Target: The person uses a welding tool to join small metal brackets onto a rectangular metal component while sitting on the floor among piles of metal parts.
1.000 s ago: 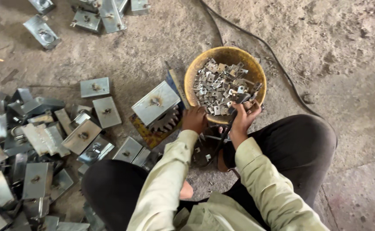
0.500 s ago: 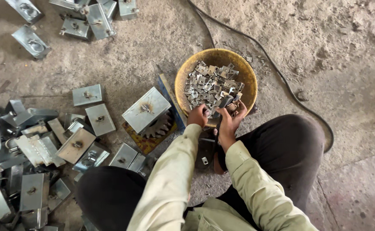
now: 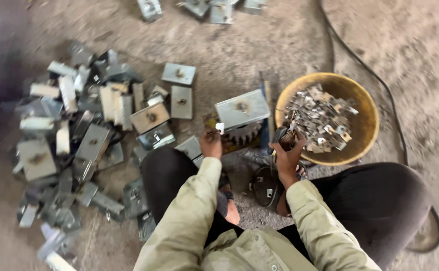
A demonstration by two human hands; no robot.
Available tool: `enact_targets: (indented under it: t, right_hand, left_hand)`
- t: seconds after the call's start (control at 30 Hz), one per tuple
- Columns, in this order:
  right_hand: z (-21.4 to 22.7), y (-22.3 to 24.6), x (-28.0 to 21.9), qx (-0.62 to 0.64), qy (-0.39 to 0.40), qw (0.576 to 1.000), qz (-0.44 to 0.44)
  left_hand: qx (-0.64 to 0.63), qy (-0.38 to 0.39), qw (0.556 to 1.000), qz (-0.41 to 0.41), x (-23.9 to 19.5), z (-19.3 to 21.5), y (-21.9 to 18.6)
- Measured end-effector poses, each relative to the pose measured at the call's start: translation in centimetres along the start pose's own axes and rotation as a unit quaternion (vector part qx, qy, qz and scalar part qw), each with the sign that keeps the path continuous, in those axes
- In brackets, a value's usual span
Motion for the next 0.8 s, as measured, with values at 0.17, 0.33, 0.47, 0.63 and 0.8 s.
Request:
enact_targets:
  t: [0.17, 0.33, 0.47, 0.63, 0.8]
  right_hand:
    - [-4.2, 3.2, -2.3, -0.119, 0.07, 0.986, 0.095]
    - [-6.8, 4.2, -4.2, -0.172, 0.121, 0.969, 0.128]
    - [-7.7, 3.2, -4.6, -0.204, 0.145, 0.965, 0.083]
    - [-8.4, 3.1, -4.7, -0.235, 0.148, 0.958, 0.073]
    - [-8.8, 2.5, -4.9, -0.261, 0.156, 0.952, 0.043]
  left_hand:
    - [0.122, -0.013, 0.985, 0.121, -1.4, -2.4, 3.9]
    - [0.019, 0.041, 0.967, 0.25, -3.3, -5.2, 4.3]
    - [0.128, 0.03, 0.976, 0.174, -2.7, -4.6, 0.2]
    - [0.174, 0.017, 0.969, 0.172, -2.6, -3.5, -2.7]
    - [0.163, 0.03, 0.967, 0.193, -2.9, -3.5, -2.9]
Point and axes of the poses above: each hand's wrist, its own x-axis towards the middle knuckle, its own z-axis out of the back of the hand, y = z × x, the point moved 10 cm from there along x, towards the middle knuckle, and after that the axes turned 3 degrees about -x, right-handed, at the moved point
